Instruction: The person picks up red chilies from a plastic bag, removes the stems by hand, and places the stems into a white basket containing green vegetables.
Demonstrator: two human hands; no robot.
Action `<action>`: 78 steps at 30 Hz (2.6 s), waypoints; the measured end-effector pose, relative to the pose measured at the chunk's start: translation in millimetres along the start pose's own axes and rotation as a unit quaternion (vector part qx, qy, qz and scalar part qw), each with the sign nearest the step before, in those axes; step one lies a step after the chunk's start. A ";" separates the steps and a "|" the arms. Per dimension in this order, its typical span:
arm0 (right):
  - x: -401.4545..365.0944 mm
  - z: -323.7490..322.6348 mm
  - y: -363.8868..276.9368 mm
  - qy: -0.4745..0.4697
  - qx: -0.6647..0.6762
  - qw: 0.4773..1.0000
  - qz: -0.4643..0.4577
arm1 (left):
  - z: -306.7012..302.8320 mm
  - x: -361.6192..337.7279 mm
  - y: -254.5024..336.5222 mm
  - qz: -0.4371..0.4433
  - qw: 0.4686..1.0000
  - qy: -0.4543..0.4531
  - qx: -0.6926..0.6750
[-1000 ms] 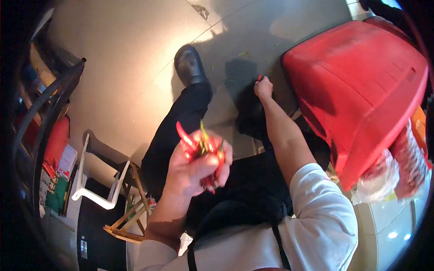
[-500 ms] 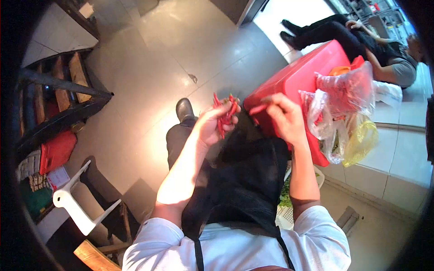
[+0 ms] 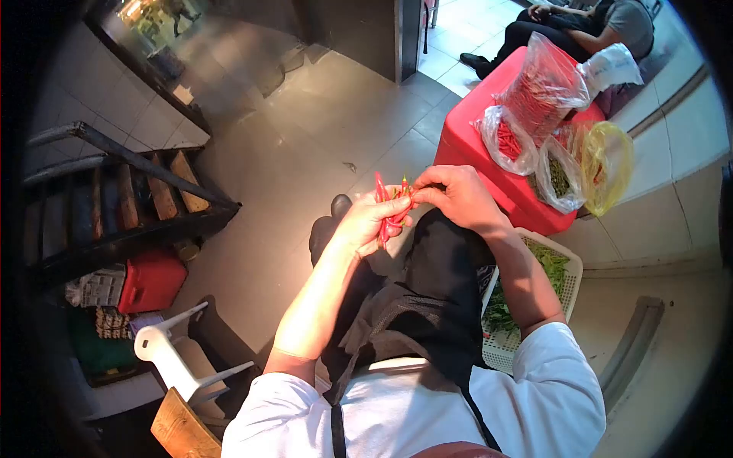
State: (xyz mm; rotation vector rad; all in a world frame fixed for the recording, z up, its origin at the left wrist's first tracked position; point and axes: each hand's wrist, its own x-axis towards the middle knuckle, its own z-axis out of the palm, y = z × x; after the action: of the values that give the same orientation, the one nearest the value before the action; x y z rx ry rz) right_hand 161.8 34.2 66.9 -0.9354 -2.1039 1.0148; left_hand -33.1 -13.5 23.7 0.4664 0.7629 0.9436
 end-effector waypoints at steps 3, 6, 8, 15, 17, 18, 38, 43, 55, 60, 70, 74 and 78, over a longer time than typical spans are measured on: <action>-13.9 -5.7 -1.2 0.024 0.106 0.991 0.072 | 12.6 -8.1 7.8 -0.002 0.999 -0.038 0.031; -23.1 -17.5 2.0 0.017 0.117 0.991 0.069 | 27.9 -9.5 16.8 -0.011 0.996 -0.059 0.066; -27.8 -27.0 -2.6 -0.002 0.127 0.988 0.089 | 33.1 -5.3 20.0 -0.024 0.994 -0.069 0.082; -43.1 -28.6 32.8 0.010 0.469 0.870 0.151 | 46.4 11.3 25.7 -0.064 0.983 -0.127 0.117; -42.6 -30.9 29.6 0.082 0.331 0.930 0.135 | 47.6 19.2 25.3 -0.040 0.981 -0.105 0.155; -40.3 -30.6 24.9 0.115 0.259 0.951 0.126 | 46.8 22.4 25.5 -0.028 0.980 -0.091 0.174; -12.1 -11.9 45.5 0.073 0.523 0.825 0.202 | 26.3 15.1 32.4 0.033 0.974 -0.035 0.221; -61.7 -68.8 65.6 0.351 0.125 0.897 0.239 | 17.3 24.1 17.3 0.041 0.981 -0.018 0.187; -121.7 -208.0 174.2 0.347 -0.320 0.827 0.306 | 37.4 46.5 3.9 0.002 0.986 -0.041 0.159; -136.8 -208.5 223.3 0.286 -0.426 0.818 0.260 | 43.7 47.3 0.0 0.002 0.990 -0.050 0.131; -54.6 -40.0 30.6 0.121 0.289 0.939 0.143 | 44.4 51.9 -1.7 0.000 0.991 -0.073 0.110; -44.0 -10.9 23.8 0.125 0.277 0.938 0.166 | 37.1 64.2 -14.2 0.026 0.989 -0.075 0.126; -46.8 -18.3 51.1 0.139 0.292 0.927 0.189 | 33.4 82.5 -31.3 -0.030 0.996 -0.083 -0.014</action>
State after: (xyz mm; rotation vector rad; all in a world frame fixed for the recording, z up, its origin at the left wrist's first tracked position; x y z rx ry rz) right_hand 218.7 27.3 23.8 -1.1033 -1.2883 1.4917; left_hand 39.1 39.5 -6.0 0.4883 0.6097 0.8484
